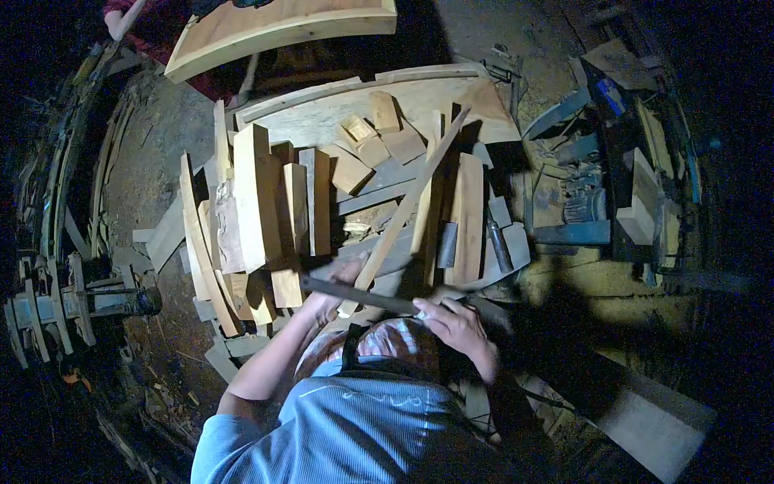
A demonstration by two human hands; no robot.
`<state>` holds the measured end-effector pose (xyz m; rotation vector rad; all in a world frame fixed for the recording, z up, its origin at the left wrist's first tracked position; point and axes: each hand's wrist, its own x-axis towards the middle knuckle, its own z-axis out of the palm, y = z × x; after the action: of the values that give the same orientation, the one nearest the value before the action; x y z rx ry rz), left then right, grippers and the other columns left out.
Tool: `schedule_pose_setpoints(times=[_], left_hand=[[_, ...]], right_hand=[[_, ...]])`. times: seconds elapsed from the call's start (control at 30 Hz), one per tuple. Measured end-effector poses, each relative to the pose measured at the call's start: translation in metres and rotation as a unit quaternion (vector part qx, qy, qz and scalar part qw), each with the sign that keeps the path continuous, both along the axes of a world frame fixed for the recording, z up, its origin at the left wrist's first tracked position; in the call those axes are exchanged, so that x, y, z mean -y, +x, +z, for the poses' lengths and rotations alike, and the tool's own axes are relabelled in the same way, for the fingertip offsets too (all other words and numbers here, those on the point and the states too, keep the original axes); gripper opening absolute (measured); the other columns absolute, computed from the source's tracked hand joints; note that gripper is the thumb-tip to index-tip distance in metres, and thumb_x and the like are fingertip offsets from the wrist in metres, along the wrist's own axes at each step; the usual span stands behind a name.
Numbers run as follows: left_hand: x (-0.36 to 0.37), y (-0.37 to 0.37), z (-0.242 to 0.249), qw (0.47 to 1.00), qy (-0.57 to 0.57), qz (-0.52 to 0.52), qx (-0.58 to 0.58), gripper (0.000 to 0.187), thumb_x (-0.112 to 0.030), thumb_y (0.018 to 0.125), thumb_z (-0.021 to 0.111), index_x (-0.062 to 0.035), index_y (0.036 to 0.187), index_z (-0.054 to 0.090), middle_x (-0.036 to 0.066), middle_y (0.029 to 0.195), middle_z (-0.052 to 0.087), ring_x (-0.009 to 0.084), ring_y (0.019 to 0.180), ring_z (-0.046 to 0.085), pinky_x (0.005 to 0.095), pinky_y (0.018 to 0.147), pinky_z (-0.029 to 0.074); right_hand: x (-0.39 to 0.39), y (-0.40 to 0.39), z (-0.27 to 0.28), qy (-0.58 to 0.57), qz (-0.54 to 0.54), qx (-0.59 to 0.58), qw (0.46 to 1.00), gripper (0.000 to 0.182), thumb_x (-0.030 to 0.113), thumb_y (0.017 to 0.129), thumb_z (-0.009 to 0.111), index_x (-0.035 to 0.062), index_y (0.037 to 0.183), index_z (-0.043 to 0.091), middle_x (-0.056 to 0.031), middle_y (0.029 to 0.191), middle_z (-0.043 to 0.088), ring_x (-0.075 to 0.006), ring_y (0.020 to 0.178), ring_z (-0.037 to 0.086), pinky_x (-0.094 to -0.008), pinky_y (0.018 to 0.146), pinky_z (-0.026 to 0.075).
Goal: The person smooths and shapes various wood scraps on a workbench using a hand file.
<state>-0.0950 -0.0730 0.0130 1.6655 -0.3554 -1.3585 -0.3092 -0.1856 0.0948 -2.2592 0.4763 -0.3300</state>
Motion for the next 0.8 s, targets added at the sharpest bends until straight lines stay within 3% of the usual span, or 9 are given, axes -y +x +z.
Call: schedule_pose_setpoints(times=[0.2,0.33,0.4,0.53,0.6,0.63,0.67,0.73,0.8], left_hand=[[-0.033,0.016,0.053,0.977,0.049,-0.161,0.133,0.048,-0.040,0.093,0.037,0.0006,0.107,0.057,0.016,0.103,0.059,0.0197,0.094,0.055,0.0280,0.084,0.042],[-0.059,0.027,0.076,0.993,0.019,-0.105,0.058,0.050,-0.041,0.094,0.033,-0.0020,0.118,0.051,0.020,0.110,0.057,0.0253,0.101,0.054,0.0326,0.089,0.039],[-0.070,0.036,0.090,0.990,0.075,-0.116,-0.033,0.050,-0.037,0.094,0.038,0.0032,0.122,0.046,0.016,0.115,0.054,0.0197,0.105,0.050,0.0272,0.092,0.036],[-0.115,0.035,0.056,0.996,-0.011,-0.083,0.030,0.049,-0.038,0.093,0.040,-0.0005,0.124,0.046,0.010,0.112,0.055,0.0153,0.101,0.051,0.0257,0.090,0.038],[-0.121,0.037,0.068,0.997,-0.026,-0.068,-0.033,0.050,-0.040,0.093,0.040,-0.0026,0.126,0.045,0.009,0.109,0.057,0.0142,0.099,0.051,0.0247,0.088,0.039],[-0.119,0.038,0.093,0.996,0.005,-0.046,-0.080,0.042,-0.035,0.093,0.041,-0.0021,0.118,0.050,0.008,0.105,0.059,0.0138,0.094,0.054,0.0254,0.084,0.043],[-0.119,0.039,0.107,0.991,0.037,-0.023,-0.125,0.036,-0.030,0.093,0.042,-0.0015,0.111,0.056,0.007,0.100,0.061,0.0133,0.089,0.057,0.0260,0.080,0.046],[-0.125,0.039,0.113,0.987,0.026,-0.015,-0.157,0.048,-0.043,0.092,0.041,-0.0015,0.111,0.054,0.004,0.089,0.061,0.0083,0.080,0.057,0.0227,0.072,0.048],[-0.128,0.030,0.105,0.946,0.065,0.101,-0.300,0.057,-0.059,0.087,0.036,-0.0069,0.101,0.054,0.004,0.073,0.053,0.0101,0.052,0.051,0.0215,0.045,0.043]], right_hand=[[0.032,-0.006,-0.012,-0.112,-0.001,-0.061,0.992,0.033,0.007,0.080,0.058,0.0097,0.113,0.058,-0.0087,0.104,0.062,-0.0202,0.071,0.060,-0.0319,0.059,0.052],[0.040,0.000,-0.002,-0.088,-0.045,-0.089,0.991,0.037,0.009,0.077,0.062,0.0143,0.113,0.058,-0.0112,0.074,0.056,-0.0276,0.061,0.057,-0.0364,0.054,0.047],[0.036,0.010,0.012,-0.119,0.106,-0.100,0.982,0.044,0.010,0.078,0.060,0.0191,0.121,0.053,-0.0083,0.065,0.050,-0.0234,0.059,0.056,-0.0331,0.054,0.051],[0.072,0.018,-0.033,-0.216,0.119,-0.045,0.968,0.038,0.016,0.080,0.060,0.0164,0.117,0.055,-0.0056,0.068,0.053,-0.0182,0.055,0.055,-0.0345,0.055,0.049],[0.120,0.026,-0.076,-0.084,-0.033,0.052,0.995,0.029,0.017,0.087,0.051,0.0075,0.115,0.055,-0.0096,0.082,0.061,-0.0187,0.065,0.059,-0.0324,0.065,0.049],[0.127,0.048,-0.035,0.152,-0.212,0.022,0.965,0.029,0.017,0.090,0.047,0.0042,0.115,0.055,-0.0116,0.095,0.061,-0.0176,0.082,0.058,-0.0278,0.075,0.046],[0.128,0.067,0.007,0.375,-0.372,-0.011,0.849,0.030,0.017,0.093,0.044,0.0010,0.116,0.054,-0.0137,0.108,0.061,-0.0165,0.099,0.056,-0.0233,0.084,0.044],[0.193,0.031,-0.069,0.034,-0.289,-0.025,0.956,0.033,0.019,0.094,0.041,-0.0017,0.117,0.052,-0.0140,0.112,0.059,-0.0166,0.103,0.054,-0.0237,0.088,0.041],[0.178,0.042,-0.061,0.000,-0.284,-0.024,0.959,0.034,0.018,0.094,0.041,-0.0036,0.117,0.051,-0.0118,0.117,0.056,-0.0154,0.105,0.052,-0.0244,0.091,0.038]])
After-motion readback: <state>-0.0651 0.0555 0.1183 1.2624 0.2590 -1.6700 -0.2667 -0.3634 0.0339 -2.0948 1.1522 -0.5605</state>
